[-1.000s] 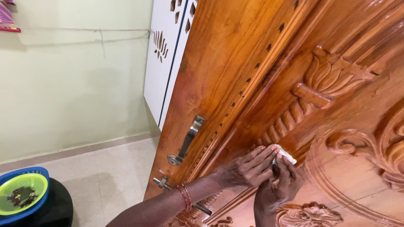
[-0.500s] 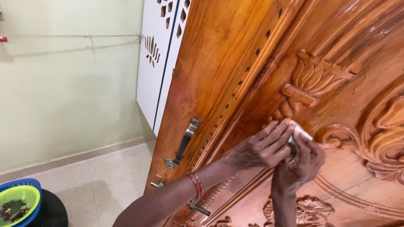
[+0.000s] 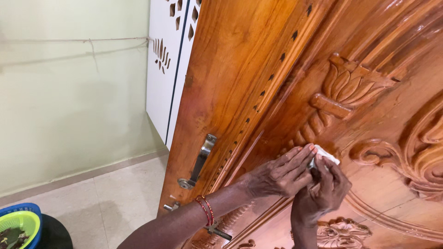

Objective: The person wipes an ornate wooden door with a cloth, cleaning the intricate carvings across various parts of the door surface.

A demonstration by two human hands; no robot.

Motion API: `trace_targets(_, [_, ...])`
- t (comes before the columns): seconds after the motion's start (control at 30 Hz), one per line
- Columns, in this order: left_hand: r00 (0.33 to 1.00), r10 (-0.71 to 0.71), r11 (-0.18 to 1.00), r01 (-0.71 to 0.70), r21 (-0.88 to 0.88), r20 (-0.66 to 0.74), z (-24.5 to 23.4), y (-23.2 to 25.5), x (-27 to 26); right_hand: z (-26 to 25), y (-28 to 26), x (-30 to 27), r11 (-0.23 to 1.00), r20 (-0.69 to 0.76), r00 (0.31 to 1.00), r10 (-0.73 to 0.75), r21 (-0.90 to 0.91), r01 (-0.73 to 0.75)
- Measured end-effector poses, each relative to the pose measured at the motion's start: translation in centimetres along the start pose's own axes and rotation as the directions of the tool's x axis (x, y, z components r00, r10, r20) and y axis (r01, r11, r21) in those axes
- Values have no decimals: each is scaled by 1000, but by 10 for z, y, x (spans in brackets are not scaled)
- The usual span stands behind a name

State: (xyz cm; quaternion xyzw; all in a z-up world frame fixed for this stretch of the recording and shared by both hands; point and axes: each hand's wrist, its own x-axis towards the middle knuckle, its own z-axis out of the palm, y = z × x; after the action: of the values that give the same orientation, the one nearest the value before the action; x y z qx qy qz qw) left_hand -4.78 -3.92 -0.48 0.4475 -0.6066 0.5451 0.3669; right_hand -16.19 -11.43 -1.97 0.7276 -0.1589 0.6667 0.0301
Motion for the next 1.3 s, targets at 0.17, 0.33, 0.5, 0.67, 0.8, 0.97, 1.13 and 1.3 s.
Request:
trace_targets(0.17, [1000,-5,998,6,-64,15,7,15,-43,-2,9,-50,997,85,995,49,62,-54])
trace_targets(0.33, [999,-11,993,17,-119,46,14,32,-92,-8,22,-95,990,185,979,81,-131,-57])
trace_targets(0.5, [998,24,998,-21,-64,51,16,35,-99,-12,20,-96,983,275,950,150,-146,-113])
trace_targets(0.67, [996,-79,994,76,-81,-37,2,-1,-71,16,-5,-55,997,147,987,67,-47,-61])
trace_targets(0.8, [998,-69,997,69,-45,11,-15,-14,-77,27,-30,-59,997,96,995,18,-80,-11])
trace_targets(0.97, [994,-101,990,104,-99,38,-18,-6,-96,33,-23,-86,993,114,993,13,-116,0])
trace_targets(1.13, [995,-38,999,41,31,-90,9,-28,-52,39,-12,-27,995,26,996,-80,-52,82])
trace_targets(1.3, [995,-74,996,77,49,-60,-9,-43,-29,45,-40,4,996,-3,999,-54,-71,54])
